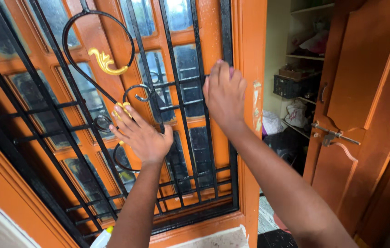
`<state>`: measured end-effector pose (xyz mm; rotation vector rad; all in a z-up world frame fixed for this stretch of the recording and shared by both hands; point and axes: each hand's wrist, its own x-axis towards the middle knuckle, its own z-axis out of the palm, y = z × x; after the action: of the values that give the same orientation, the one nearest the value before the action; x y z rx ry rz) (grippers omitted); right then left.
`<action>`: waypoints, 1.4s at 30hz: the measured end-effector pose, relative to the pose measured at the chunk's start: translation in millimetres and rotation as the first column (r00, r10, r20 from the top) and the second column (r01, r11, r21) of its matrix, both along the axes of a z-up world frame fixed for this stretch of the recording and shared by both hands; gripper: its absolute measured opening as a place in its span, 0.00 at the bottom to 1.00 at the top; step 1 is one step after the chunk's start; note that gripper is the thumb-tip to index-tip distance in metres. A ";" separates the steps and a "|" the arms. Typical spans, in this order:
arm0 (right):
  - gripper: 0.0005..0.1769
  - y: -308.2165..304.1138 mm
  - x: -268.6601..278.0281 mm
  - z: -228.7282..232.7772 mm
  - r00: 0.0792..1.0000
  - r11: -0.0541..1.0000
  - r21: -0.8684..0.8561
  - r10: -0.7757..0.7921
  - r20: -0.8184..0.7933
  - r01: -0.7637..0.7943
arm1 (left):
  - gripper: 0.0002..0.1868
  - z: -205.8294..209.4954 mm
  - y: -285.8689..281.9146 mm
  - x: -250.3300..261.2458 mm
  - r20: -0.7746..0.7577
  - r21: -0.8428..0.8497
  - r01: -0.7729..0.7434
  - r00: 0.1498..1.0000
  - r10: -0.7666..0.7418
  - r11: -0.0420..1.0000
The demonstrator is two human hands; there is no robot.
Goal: The person wipes the metal grill and glass panes of a window using a pink cloth and a spray bottle.
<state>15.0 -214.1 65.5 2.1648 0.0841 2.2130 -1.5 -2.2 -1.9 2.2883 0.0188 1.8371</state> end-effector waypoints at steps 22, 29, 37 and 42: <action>0.20 2.0 -10.2 22.8 0.751 0.749 0.065 0.651 0.105 -0.659 | 0.64 -0.6 3.2 3.0 0.018 -0.027 0.040 0.999 -0.040 0.999; 0.23 22.6 -3.8 -20.1 0.831 0.812 0.178 0.550 0.082 -0.555 | 0.63 -1.7 3.1 5.7 0.055 -0.021 0.057 0.997 -0.056 0.998; 0.27 16.6 -34.1 -55.8 0.831 0.845 0.128 0.534 -0.156 -0.519 | 0.63 -2.6 3.7 3.1 -0.003 -0.034 0.038 0.999 -0.038 0.999; 0.30 29.3 -29.8 -4.7 0.728 0.731 -0.027 0.673 -0.130 -0.681 | 0.62 -0.2 4.0 3.3 0.003 -0.029 0.053 0.999 -0.052 0.998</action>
<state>-14.9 -184.8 60.9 2.4839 1.1257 2.3142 1.8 1.8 -2.1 2.2452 -0.0149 1.8023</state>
